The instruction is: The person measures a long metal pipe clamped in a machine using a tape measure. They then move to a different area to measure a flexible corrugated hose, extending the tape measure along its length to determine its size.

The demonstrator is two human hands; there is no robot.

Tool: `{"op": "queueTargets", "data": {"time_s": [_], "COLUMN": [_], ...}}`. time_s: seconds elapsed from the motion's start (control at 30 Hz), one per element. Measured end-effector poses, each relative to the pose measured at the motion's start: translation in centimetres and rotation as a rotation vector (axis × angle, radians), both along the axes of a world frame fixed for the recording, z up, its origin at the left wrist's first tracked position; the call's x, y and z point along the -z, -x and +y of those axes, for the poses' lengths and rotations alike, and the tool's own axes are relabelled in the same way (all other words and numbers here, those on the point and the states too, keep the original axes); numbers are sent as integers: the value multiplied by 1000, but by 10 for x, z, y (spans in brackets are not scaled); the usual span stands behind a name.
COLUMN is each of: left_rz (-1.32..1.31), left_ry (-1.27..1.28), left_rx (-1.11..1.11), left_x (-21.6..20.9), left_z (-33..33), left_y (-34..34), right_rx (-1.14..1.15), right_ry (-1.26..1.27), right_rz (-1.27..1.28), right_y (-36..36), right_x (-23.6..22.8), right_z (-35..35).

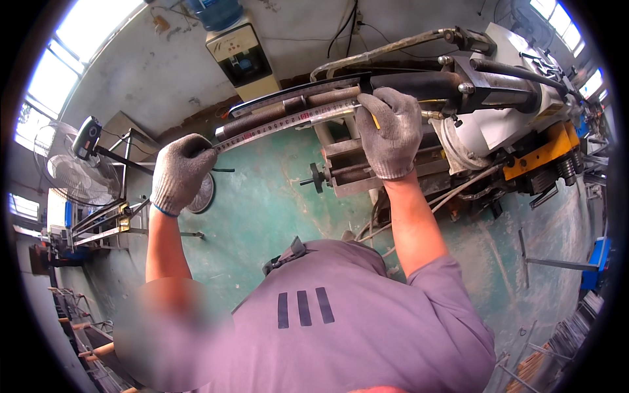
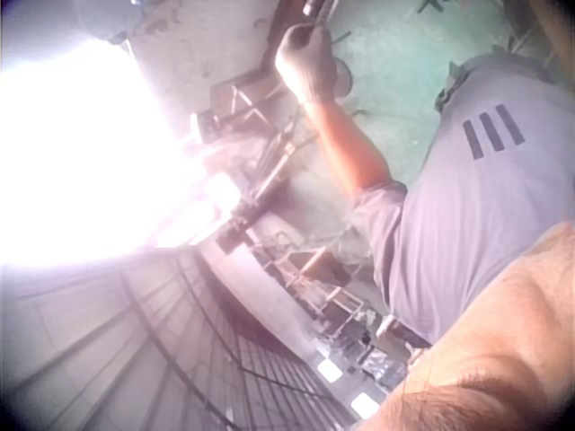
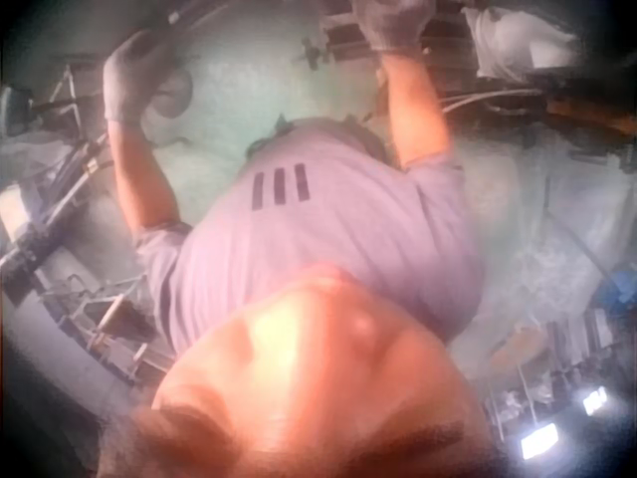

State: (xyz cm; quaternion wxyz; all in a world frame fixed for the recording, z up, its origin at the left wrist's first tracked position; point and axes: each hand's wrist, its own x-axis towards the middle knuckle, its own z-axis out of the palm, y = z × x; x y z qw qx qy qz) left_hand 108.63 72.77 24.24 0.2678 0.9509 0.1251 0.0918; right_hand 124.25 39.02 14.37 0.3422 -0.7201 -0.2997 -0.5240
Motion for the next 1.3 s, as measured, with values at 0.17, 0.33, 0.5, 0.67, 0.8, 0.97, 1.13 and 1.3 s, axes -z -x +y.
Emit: {"op": "queueTargets", "data": {"time_s": [0.17, 0.33, 0.5, 0.67, 0.8, 0.97, 1.13, 1.3], "left_rz": [-13, -19, -18, -19, -22, -24, -23, -18], "left_ry": [9, 24, 25, 40, 25, 57, 54, 32], "left_rx": [0, -3, -16, -18, -18, -24, -25, -10], "left_x": [0, 1, 1, 2, 1, 5, 4, 4], "left_z": [1, 2, 2, 5, 4, 7, 7, 7], "left_y": [1, 1, -1, -3, -3, -3, -4, -2], "right_rx": [-49, -67, -64, -54, -58, -66, -43, -46], "right_ry": [-11, -24, -67, -74, -85, -93, -77, -73], "right_rz": [20, 57, 70, 64, 74, 91, 79, 73], "right_y": [-2, -1, -2, -1, -1, 0, -1, -2], "right_x": [-5, -9, -9, -11, -9, -10, -9, -8], "right_z": [-2, -3, 1, 3, 4, 4, 4, 5]}}
